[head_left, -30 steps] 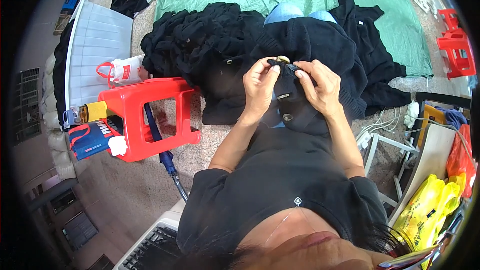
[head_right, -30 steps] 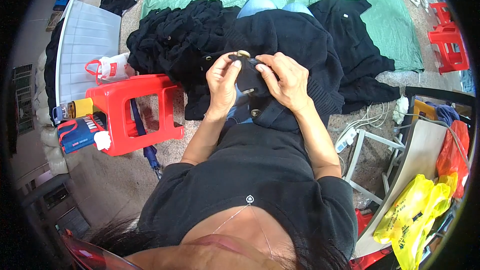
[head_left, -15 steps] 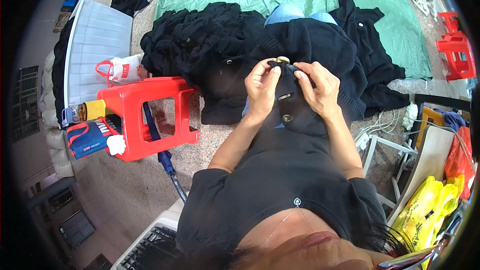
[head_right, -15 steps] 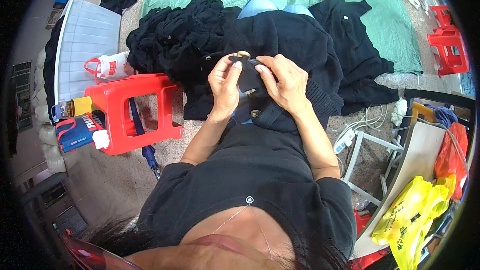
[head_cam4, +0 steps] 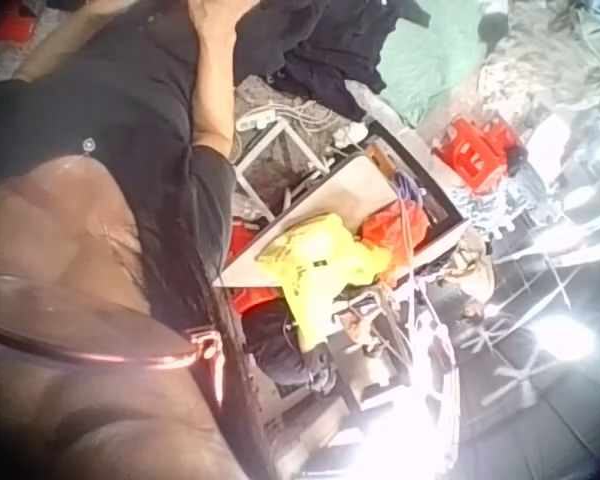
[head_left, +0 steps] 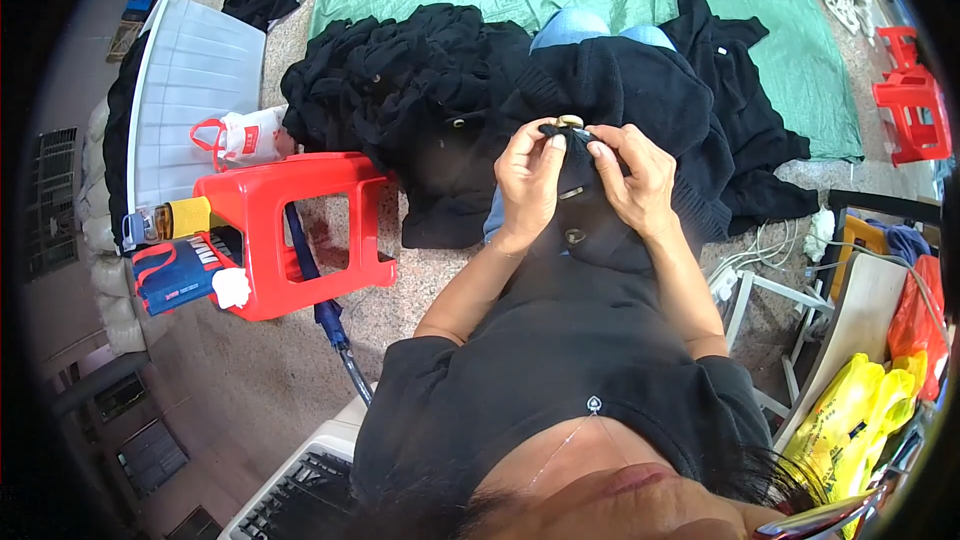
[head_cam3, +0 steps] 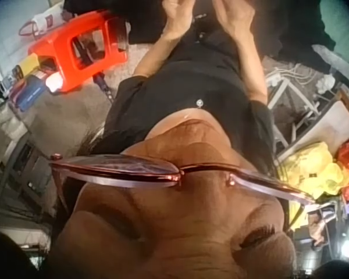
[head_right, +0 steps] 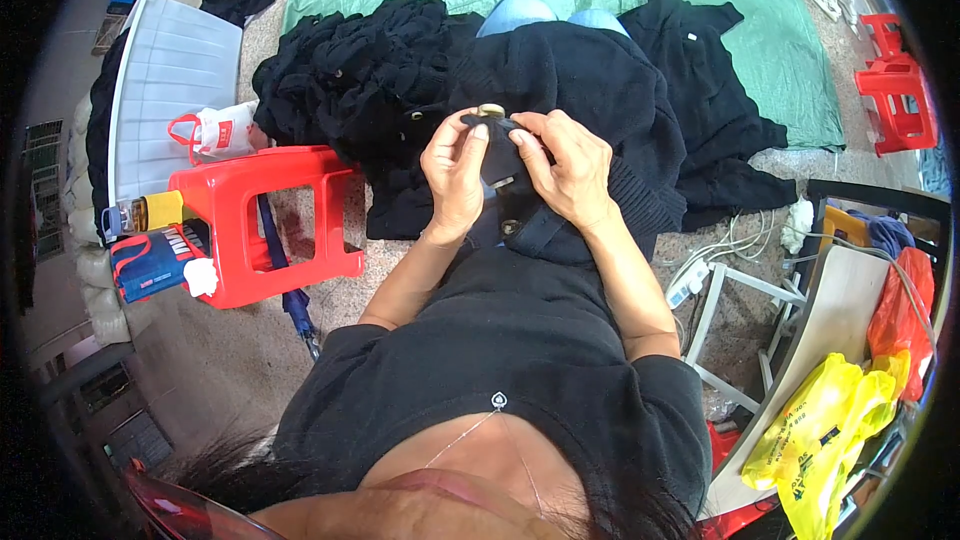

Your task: Fastening gold buttons on black clothing items in a garment factory.

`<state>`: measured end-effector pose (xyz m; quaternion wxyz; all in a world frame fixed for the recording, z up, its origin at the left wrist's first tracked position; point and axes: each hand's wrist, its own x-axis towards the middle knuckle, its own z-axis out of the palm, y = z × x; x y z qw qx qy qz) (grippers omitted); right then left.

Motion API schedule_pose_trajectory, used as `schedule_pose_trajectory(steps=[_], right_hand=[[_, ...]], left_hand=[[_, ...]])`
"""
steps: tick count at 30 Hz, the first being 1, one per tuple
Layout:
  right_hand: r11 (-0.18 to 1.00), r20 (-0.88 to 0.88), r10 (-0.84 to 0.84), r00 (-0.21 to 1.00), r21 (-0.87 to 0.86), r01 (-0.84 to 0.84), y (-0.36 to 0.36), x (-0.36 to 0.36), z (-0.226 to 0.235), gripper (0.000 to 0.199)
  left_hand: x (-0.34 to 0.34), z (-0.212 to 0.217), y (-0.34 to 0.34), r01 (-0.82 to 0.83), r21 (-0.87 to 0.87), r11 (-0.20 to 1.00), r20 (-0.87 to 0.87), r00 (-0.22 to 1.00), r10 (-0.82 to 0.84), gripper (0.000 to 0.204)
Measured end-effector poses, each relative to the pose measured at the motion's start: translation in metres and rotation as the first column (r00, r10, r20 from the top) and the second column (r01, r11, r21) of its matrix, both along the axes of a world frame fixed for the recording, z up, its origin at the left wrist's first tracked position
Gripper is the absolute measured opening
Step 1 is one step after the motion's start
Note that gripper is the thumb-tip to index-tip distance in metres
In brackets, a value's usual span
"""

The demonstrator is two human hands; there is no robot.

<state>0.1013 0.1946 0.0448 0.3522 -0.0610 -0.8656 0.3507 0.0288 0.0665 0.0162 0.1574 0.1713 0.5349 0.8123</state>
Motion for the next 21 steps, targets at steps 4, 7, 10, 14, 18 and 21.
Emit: schedule_pose_trajectory(steps=[4,7,10,14,18,21], right_hand=[[1.000,-0.015,0.009,1.000,-0.006,-0.009,-0.0001,-0.0001,0.0001,0.012],[0.996,-0.007,0.019,1.000,-0.091,-0.019,-0.0004,0.0004,-0.0005,0.011],[0.941,-0.017,0.026,1.000,-0.337,-0.030,-0.0029,0.0009,-0.0056,0.011],[0.990,-0.040,0.019,0.999,-0.138,-0.024,0.0000,-0.0004,-0.0026,0.011],[0.999,-0.026,-0.002,1.000,-0.052,0.001,0.0010,0.0012,-0.0015,0.012],[0.995,0.004,0.016,1.000,-0.095,-0.016,0.0011,0.0026,-0.0016,0.013]], left_hand=[[-0.0012,-0.0036,-0.0012,0.026,0.026,0.999,0.007,1.000,-0.026,0.018],[-0.0004,-0.0032,0.0003,0.023,0.003,1.000,0.021,1.000,-0.024,0.018],[-0.0004,0.0007,0.0021,0.025,0.021,0.999,0.012,1.000,-0.026,0.017],[-0.0001,0.0023,0.0010,0.007,0.003,1.000,0.014,1.000,-0.007,0.017],[-0.0017,-0.0007,0.0004,-0.006,0.024,1.000,0.017,1.000,0.006,0.017],[-0.0007,0.0001,-0.0001,-0.020,0.017,1.000,-0.005,1.000,0.020,0.016]])
